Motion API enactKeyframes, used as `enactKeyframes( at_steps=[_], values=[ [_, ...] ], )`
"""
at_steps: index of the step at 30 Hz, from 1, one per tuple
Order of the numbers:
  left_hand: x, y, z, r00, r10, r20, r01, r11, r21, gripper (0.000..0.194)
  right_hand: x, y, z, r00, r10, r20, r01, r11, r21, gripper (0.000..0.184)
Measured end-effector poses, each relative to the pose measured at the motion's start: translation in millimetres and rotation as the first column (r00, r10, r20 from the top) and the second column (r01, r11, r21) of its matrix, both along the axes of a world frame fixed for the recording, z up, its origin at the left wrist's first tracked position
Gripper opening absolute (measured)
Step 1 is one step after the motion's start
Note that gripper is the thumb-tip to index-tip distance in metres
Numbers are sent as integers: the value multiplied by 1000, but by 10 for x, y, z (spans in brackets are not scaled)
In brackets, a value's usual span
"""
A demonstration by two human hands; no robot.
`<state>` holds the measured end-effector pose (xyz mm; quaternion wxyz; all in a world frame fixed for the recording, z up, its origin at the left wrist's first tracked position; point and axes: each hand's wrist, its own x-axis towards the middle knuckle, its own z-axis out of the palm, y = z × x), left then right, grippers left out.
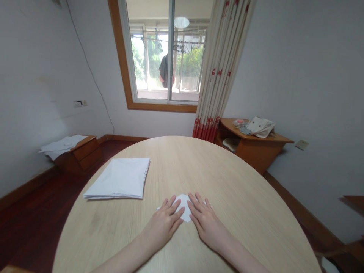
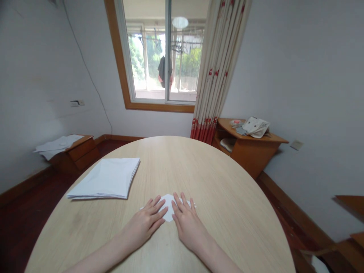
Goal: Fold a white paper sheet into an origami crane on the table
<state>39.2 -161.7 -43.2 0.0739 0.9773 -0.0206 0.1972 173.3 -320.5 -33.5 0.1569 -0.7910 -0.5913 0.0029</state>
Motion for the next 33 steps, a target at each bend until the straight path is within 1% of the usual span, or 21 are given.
enactKeyframes(
  at_steps=[2, 7, 9, 11, 14, 18, 20, 22, 24, 27, 30, 33],
  values=[
    [1, 3, 1, 1000, 5, 12, -5, 1000, -15, 34, 8, -9, 31, 999, 28, 29, -28, 999, 17, 47],
    [8, 19, -7, 1000, -8, 14, 9, 999, -48, 34, 16, -33, 33, 984, 121, 133, -131, 989, 70, 59],
    [13, 27, -1, 1000, -15, 17, 16, 998, -61, 33, 6, -37, 28, 981, 137, 140, -153, 982, 115, 55],
    [17, 34, 18, 999, -27, 21, 29, 996, -82, 31, -8, -42, 54, 982, 144, 120, -162, 975, 153, 47],
    [16, 40, 61, 998, -54, 28, 57, 991, -124, 26, -23, -56, 157, 987, 148, 54, -155, 974, 165, 33],
    [7, 33, 100, 995, -69, 66, 78, 986, -144, 15, -21, -68, 282, 987, 160, -19, -157, 981, 112, 27],
    [4, 24, 107, 993, -73, 88, 86, 985, -149, 12, -12, -62, 282, 987, 160, -23, -156, 981, 111, 24],
    [3, 15, 115, 992, -71, 103, 88, 981, -173, 9, 0, -52, 246, 988, 154, -11, -151, 980, 131, 22],
    [2, 6, 128, 993, -48, 109, 71, 972, -222, 5, 11, -42, 199, 989, 146, 1, -144, 976, 166, 21],
    [1, -7, 148, 995, 2, 104, 29, 954, -299, 6, 13, -34, 165, 992, 128, -3, -124, 967, 222, 20],
    [3, -17, 156, 995, 22, 94, 12, 938, -348, 8, -12, -25, 188, 994, 106, -33, -94, 965, 246, 19],
    [6, -27, 158, 997, 26, 79, 7, 922, -388, 11, -53, -8, 227, 994, 97, -58, -81, 970, 227, 17]
  ],
)
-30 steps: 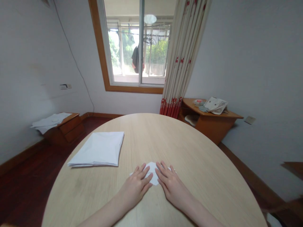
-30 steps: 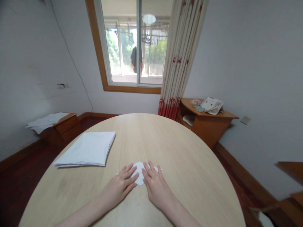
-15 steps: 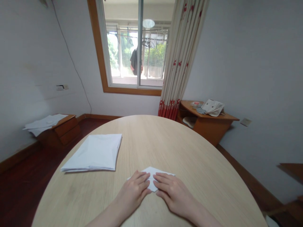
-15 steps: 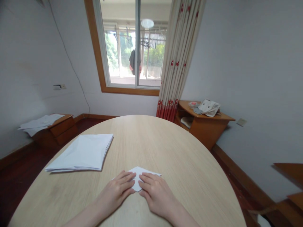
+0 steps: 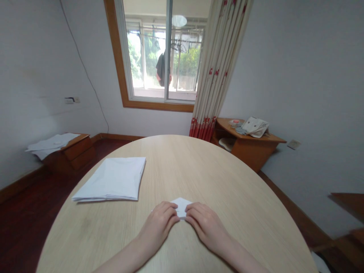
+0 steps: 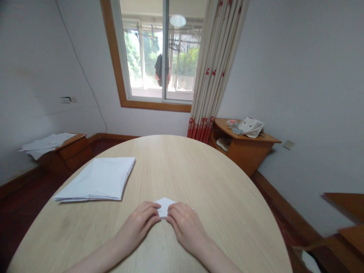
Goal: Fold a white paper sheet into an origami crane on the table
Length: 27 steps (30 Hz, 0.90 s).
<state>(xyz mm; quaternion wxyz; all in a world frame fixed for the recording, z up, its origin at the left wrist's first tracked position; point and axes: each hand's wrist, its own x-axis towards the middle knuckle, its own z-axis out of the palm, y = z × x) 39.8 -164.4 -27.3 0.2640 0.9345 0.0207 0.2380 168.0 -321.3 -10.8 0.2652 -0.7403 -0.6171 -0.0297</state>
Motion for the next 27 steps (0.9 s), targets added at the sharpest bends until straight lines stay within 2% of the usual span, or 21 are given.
enactKeyframes(
  at_steps=[5, 13, 20, 27],
  values=[
    [-1, -30, 21, 1000, 11, -26, -12, 999, -34, 10, -53, 29, -20, 998, -26, -55, 25, 999, -25, 15],
    [35, -55, 52, 995, 81, -53, -84, 994, -64, 17, -67, 80, -105, 958, -175, -227, 179, 984, -4, 13],
    [72, -87, 82, 978, 135, -162, -136, 991, 9, 18, -66, 108, -117, 953, -186, -239, 192, 981, 1, 15],
    [90, -111, 105, 962, 174, -211, -168, 985, 47, 13, -68, 132, -144, 968, -191, -161, 196, 980, 15, 15]
  ],
)
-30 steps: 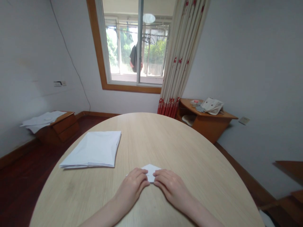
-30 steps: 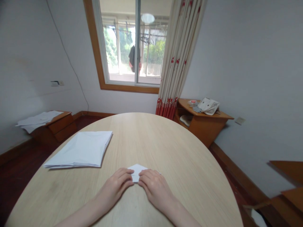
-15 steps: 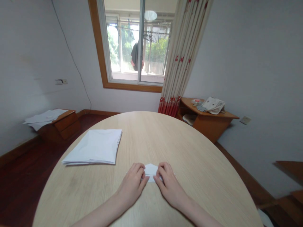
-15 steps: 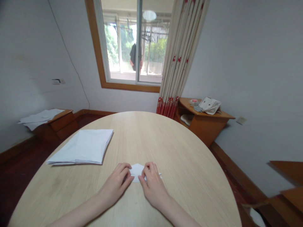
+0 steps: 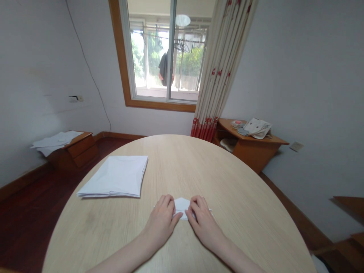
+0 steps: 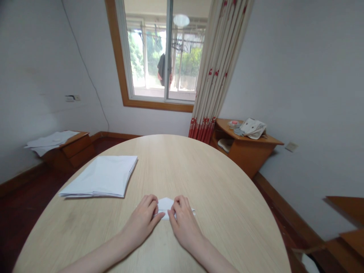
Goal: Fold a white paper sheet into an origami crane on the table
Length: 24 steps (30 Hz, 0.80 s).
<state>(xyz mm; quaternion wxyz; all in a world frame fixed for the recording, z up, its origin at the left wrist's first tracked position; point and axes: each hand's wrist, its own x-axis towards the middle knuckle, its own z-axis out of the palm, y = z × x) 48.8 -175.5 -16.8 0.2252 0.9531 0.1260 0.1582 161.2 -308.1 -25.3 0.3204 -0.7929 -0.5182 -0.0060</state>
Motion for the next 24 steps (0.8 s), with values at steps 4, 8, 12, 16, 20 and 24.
enactKeyframes(
  at_steps=[4, 8, 12, 16, 20, 24],
  values=[
    [-2, -6, 13, 1000, 3, 12, -2, 999, -46, 14, 2, 0, -24, 997, -21, 80, 24, 999, -32, 12],
    [-5, 6, 9, 999, 13, 29, -10, 994, -106, 11, -3, -1, 3, 988, -42, 147, 56, 995, -86, 9],
    [0, 39, -18, 999, -1, 53, 10, 986, -164, 12, 4, 0, 46, 989, -63, 133, 80, 988, -130, 7],
    [4, 71, -41, 999, -12, 50, 20, 986, -165, 13, 45, -2, 70, 993, -76, 92, 90, 982, -165, 10],
    [-9, 92, -26, 1000, 7, 26, -4, 995, -101, 12, 101, -21, 119, 997, -59, 45, 67, 978, -195, 9],
    [-28, 112, 23, 1000, 0, -6, 0, 991, -131, 16, 149, -46, 191, 999, -12, -31, 5, 971, -240, 10]
  ],
)
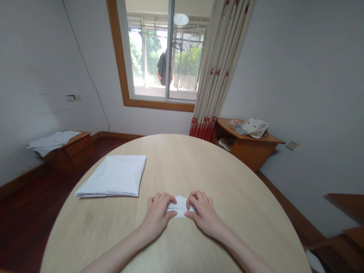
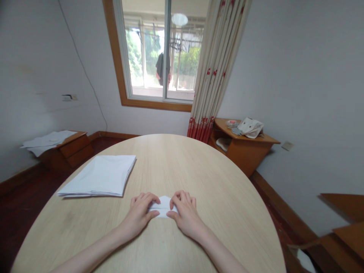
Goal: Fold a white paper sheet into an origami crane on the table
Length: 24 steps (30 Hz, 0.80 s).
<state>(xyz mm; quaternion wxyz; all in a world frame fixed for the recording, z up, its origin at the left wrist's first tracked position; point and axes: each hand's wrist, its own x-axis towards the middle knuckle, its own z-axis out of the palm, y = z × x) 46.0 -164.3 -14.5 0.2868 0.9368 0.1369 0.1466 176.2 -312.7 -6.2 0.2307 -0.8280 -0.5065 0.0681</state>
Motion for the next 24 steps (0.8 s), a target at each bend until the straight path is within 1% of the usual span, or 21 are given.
enactKeyframes(
  at_steps=[5, 10, 14, 19, 21, 24],
  values=[
    [-14, 31, 51, 1000, -19, -23, 18, 1000, -16, 21, 46, -22, 43, 999, 28, -41, -28, 999, -21, 14],
    [-28, 123, 38, 997, -67, -39, 65, 997, -44, 30, 116, -55, 71, 997, 7, -75, -11, 999, -51, 19],
    [-40, 214, 41, 988, -155, -28, 153, 986, -66, 33, 165, -79, 75, 996, 13, -94, -19, 998, -55, 23],
    [-65, 248, 89, 976, -219, -4, 219, 976, -15, 31, 144, -97, 45, 998, 15, -62, -17, 1000, -19, 32],
    [-79, 241, 89, 970, -240, 22, 240, 971, 21, 29, 123, -102, 32, 999, 21, -44, -21, 1000, 2, 36],
    [-102, 222, 64, 955, -285, 77, 279, 957, 78, 30, 104, -110, 18, 998, 46, -37, -45, 999, 28, 37]
  ],
)
